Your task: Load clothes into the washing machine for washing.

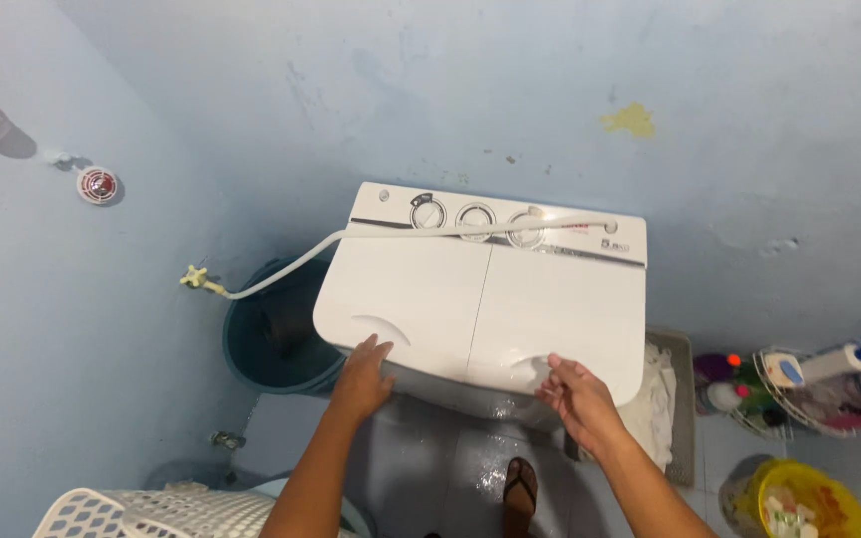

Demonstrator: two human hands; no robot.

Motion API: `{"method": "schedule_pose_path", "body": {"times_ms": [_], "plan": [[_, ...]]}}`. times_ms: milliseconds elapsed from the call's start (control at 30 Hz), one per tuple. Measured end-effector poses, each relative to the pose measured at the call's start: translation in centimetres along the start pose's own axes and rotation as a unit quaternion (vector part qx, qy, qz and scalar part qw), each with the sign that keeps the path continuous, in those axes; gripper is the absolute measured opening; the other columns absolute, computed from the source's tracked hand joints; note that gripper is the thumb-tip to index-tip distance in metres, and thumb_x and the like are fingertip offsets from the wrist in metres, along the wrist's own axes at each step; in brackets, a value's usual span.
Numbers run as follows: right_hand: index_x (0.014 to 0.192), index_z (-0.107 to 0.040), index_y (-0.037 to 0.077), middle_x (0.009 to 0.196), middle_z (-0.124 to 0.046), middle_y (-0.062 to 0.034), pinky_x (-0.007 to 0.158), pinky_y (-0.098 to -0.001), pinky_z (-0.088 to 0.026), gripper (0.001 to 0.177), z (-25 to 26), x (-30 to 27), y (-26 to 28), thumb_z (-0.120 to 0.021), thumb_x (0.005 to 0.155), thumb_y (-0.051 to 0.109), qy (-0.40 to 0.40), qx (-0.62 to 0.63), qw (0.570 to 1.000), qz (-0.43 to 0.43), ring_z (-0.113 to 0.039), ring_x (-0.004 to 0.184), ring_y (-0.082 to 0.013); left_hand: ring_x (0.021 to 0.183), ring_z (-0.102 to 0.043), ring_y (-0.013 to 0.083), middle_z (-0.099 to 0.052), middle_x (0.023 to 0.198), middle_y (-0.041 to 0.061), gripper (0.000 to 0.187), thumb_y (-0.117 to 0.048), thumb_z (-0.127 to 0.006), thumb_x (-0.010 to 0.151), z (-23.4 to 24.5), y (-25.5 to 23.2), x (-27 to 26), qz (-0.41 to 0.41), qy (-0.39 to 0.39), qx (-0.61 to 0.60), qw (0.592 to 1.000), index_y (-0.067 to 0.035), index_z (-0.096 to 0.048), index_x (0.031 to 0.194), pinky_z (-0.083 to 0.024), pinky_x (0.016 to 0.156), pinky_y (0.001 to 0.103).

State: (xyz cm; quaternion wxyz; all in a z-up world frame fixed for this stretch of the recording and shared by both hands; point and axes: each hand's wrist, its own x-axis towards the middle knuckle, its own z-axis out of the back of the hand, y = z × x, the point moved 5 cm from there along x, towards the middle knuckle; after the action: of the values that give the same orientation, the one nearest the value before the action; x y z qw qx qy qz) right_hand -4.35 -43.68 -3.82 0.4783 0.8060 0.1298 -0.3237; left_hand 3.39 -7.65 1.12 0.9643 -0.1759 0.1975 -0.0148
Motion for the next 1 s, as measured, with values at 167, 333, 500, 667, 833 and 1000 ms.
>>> {"method": "schedule_pose_path", "body": {"times_ms": [167, 333, 500, 667, 833, 1000], "plan": [[0.110, -0.052, -0.009, 0.089, -0.057, -0.0142, 0.086, -0.0415, -0.060, 0.038, -0.3, -2.4, -4.7, -0.057, 0.109, 0.029, 0.021, -0.015, 0.998, 0.052, -0.064, 0.088, -0.0287, 0.150, -0.033, 0.0347, -0.036, 0.162, 0.015, 0.058, -0.022, -0.072, 0.090, -0.8, 3.0, -1.0, -0.125, -0.073, -0.040, 0.989, -0.015, -0.053, 0.144, -0.030, 0.123, 0.045], [0.134, -0.058, 0.016, 0.106, -0.071, -0.0129, 0.084, -0.0401, -0.058, 0.038, 1.9, -7.0, -14.9, -0.051, 0.097, 0.010, 0.014, -0.266, 0.963, -0.035, -0.067, 0.092, -0.0242, 0.150, -0.030, 0.0340, -0.034, 0.162, 0.015, 0.058, -0.021, -0.072, 0.090, 1.9, 1.9, -4.3, -0.140, -0.052, -0.033, 0.988, -0.015, -0.051, 0.144, -0.028, 0.121, 0.047], [0.131, -0.062, 0.015, 0.110, -0.073, -0.0103, 0.088, -0.0391, -0.059, 0.036, 8.0, -11.8, -26.7, -0.054, 0.097, 0.016, 0.018, -0.344, 0.937, -0.049, -0.069, 0.097, -0.0228, 0.150, -0.030, 0.0330, -0.033, 0.162, 0.013, 0.059, -0.022, -0.071, 0.090, 2.1, 2.4, -5.5, -0.169, -0.062, -0.015, 0.984, -0.016, -0.051, 0.145, -0.029, 0.120, 0.046], [0.129, -0.066, 0.015, 0.114, -0.076, -0.0078, 0.091, -0.0382, -0.059, 0.035, 10.5, -15.9, -28.7, -0.056, 0.097, 0.022, 0.030, -0.421, 0.904, -0.065, -0.072, 0.102, -0.0214, 0.150, -0.030, 0.0330, -0.034, 0.162, 0.012, 0.059, -0.023, -0.072, 0.090, 2.0, 2.2, -6.3, -0.172, -0.057, 0.008, 0.983, -0.018, -0.051, 0.145, -0.029, 0.121, 0.046], [0.127, -0.070, 0.014, 0.118, -0.078, -0.0053, 0.095, -0.0372, -0.060, 0.035, 14.1, -10.6, -23.0, -0.059, 0.097, 0.028, 0.042, -0.498, 0.864, -0.057, -0.075, 0.107, -0.0200, 0.150, -0.028, 0.0335, -0.030, 0.163, 0.012, 0.061, -0.024, -0.071, 0.091, 2.6, 0.8, -6.9, -0.149, -0.048, 0.036, 0.987, -0.019, -0.048, 0.146, -0.024, 0.120, 0.048], [0.127, -0.070, 0.015, 0.118, -0.077, -0.0045, 0.098, -0.0348, -0.056, 0.037, 13.9, -4.0, -12.3, -0.065, 0.096, 0.035, -0.015, -0.577, 0.808, 0.123, -0.073, 0.108, -0.0196, 0.150, -0.031, 0.0349, -0.034, 0.162, 0.012, 0.059, -0.025, -0.071, 0.090, 4.0, -1.6, -7.9, -0.163, -0.085, 0.014, 0.983, -0.018, -0.050, 0.146, -0.029, 0.122, 0.044]]}}
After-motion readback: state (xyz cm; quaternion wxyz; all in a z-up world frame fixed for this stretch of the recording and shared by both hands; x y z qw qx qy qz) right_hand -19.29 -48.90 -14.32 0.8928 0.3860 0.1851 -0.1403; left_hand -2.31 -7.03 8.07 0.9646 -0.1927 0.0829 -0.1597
